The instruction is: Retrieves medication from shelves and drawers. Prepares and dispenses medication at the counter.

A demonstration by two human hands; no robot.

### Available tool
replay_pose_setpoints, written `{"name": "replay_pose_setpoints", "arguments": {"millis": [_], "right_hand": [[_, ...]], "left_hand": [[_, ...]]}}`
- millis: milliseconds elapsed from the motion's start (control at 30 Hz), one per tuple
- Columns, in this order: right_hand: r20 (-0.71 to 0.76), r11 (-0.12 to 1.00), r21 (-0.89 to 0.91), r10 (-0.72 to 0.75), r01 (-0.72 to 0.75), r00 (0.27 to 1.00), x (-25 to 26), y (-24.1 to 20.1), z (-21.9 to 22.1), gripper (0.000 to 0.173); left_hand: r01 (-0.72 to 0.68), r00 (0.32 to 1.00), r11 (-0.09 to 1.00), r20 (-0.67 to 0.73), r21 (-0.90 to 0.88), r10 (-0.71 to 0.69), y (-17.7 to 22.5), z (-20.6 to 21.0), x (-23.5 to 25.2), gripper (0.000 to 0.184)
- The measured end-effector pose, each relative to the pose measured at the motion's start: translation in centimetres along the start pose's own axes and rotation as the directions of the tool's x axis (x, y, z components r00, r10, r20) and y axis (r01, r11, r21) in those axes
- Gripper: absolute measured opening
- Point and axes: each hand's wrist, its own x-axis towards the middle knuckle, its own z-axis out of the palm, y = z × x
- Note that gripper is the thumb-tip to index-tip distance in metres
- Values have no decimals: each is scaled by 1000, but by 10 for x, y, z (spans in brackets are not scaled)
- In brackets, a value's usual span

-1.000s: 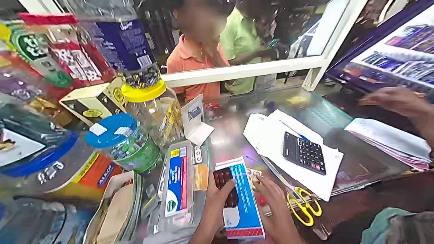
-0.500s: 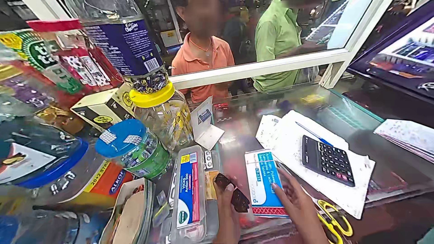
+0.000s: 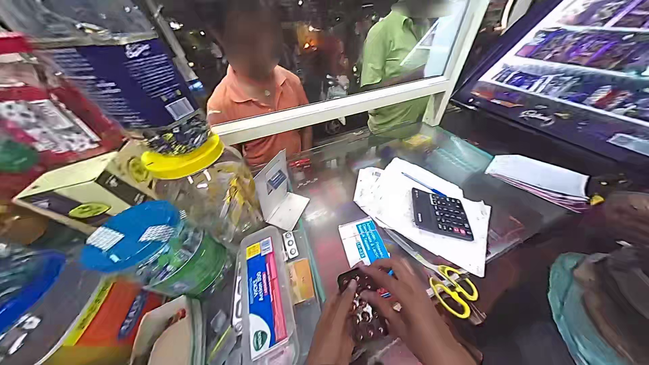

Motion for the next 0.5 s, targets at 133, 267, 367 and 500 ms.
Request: {"name": "replay_pose_setpoints", "arguments": {"millis": [133, 267, 367, 500], "right_hand": [[36, 998, -58, -15, 17, 999, -3, -6, -4, 22], [190, 996, 37, -81, 76, 978, -7, -11, -12, 16], [319, 994, 111, -37, 2, 947, -7, -11, -21, 27], [361, 982, 175, 2, -70, 932, -2, -1, -24, 21]], "left_hand": [[33, 983, 998, 184, -60, -21, -9, -11, 8, 50], [65, 966, 996, 253, -57, -48, -11, -20, 8, 51], [71, 938, 997, 340, 15, -72, -10, -23, 3, 48], [151, 929, 988, 346, -23, -134, -9, -21, 2, 47]]}}
